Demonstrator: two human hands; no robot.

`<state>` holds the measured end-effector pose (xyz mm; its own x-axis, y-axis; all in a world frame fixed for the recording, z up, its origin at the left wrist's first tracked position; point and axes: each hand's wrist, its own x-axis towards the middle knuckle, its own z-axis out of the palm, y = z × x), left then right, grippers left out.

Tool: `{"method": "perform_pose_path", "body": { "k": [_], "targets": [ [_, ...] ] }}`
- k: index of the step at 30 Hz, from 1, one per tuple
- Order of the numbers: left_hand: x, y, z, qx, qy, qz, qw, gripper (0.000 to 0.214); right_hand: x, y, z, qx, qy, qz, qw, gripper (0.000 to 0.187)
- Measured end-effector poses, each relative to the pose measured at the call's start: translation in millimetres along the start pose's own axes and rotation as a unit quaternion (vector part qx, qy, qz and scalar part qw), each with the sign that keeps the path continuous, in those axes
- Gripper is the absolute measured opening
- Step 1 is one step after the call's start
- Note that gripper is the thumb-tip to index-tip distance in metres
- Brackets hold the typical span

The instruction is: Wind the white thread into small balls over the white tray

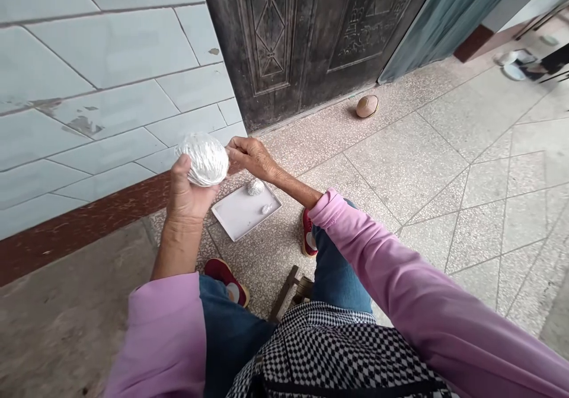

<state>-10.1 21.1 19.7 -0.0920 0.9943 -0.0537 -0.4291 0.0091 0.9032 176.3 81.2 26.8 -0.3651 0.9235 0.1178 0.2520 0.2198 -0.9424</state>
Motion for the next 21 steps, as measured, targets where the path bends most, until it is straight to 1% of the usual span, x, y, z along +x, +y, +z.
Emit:
{"method": "perform_pose_path", "body": {
  "k": [2,4,7,9,12,15,18,20,21],
  "targets": [
    [6.5,-0.9,-9.4,0.018,0.015,-0.006,1.0,0.082,-5.0,-1.9,1.9,-0.063,-0.023,0.0,0.998,0.042],
    [10.1,-1.4,-16.5,0.021,0.032,-0.003,0.999,0.079,-7.9,-3.8,6.2,-0.106,-0.047,-0.004,0.993,0.038],
    [10.5,-2.3,-19.2,-0.01,0.073,0.025,0.997,0.069,-10.1,-6.5,18.3,-0.145,-0.086,-0.009,0.986,0.038],
    [10.2,-3.9,-18.1,-0.035,0.102,0.043,0.993,0.066,-14.1,-9.8,29.2,-0.163,-0.123,-0.011,0.979,0.038],
    [13.5,-9.2,-20.7,-0.053,0.128,0.057,0.989,0.064,-28.5,-20.6,45.5,-0.166,-0.197,-0.024,0.966,0.041],
    [20.8,-15.2,-32.3,-0.054,0.139,0.062,0.987,0.065,-47.7,-37.7,53.9,-0.112,-0.26,-0.028,0.959,0.041],
    [24.9,-14.9,-45.9,-0.032,0.116,0.082,0.989,0.058,-58.2,-52.5,46.4,-0.053,-0.296,-0.019,0.954,0.038],
    [22.9,-9.2,-51.1,-0.009,0.105,0.103,0.989,0.057,-55.8,-55.9,31.6,-0.06,-0.317,-0.012,0.946,0.041],
    [20.6,-5.1,-52.1,-0.001,0.11,0.115,0.987,0.059,-52.0,-55.0,21.9,-0.083,-0.325,-0.008,0.942,0.043]
  ]
}}
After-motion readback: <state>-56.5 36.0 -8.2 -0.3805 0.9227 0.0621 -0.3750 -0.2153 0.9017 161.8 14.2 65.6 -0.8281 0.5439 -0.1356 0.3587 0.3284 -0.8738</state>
